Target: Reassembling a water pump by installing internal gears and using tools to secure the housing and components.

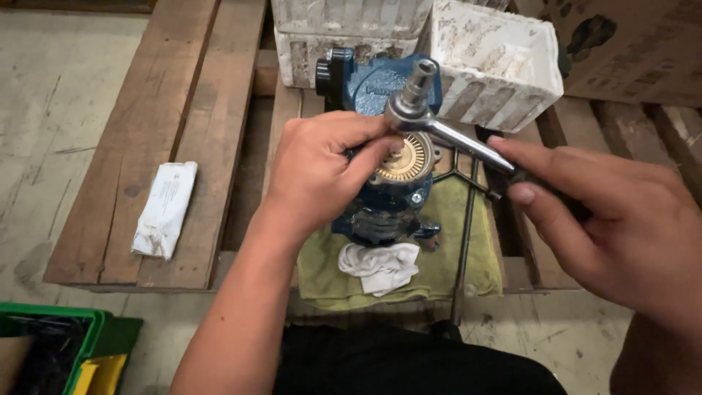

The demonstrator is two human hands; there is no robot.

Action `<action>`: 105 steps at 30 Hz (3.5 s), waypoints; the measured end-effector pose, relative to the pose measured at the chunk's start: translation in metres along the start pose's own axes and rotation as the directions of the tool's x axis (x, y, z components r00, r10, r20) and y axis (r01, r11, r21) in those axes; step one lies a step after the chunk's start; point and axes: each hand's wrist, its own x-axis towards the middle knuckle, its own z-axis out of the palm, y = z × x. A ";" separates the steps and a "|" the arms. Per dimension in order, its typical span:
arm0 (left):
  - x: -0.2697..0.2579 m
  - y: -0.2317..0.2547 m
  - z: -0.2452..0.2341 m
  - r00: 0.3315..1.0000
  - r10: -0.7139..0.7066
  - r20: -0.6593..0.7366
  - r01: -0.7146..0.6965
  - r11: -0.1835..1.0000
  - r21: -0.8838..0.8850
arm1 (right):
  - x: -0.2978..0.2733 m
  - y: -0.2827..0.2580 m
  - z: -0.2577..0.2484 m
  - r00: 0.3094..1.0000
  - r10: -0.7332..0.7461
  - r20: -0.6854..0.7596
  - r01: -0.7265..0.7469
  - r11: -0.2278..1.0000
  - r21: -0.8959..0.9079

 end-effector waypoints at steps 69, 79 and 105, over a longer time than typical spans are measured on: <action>-0.065 0.013 0.010 0.892 -0.308 -0.330 0.189 0.919 -0.346 | -0.109 0.185 0.145 0.620 0.784 -0.030 -0.775 0.618 0.132; -0.076 0.010 0.001 0.827 -0.442 -0.347 0.390 0.896 -0.213 | -0.086 0.142 0.115 0.451 0.874 0.180 -0.890 0.455 0.024; -0.075 0.006 -0.023 0.908 -0.379 -0.179 0.361 0.924 -0.126 | 0.092 -0.033 0.050 0.960 -0.067 0.271 0.069 0.998 0.004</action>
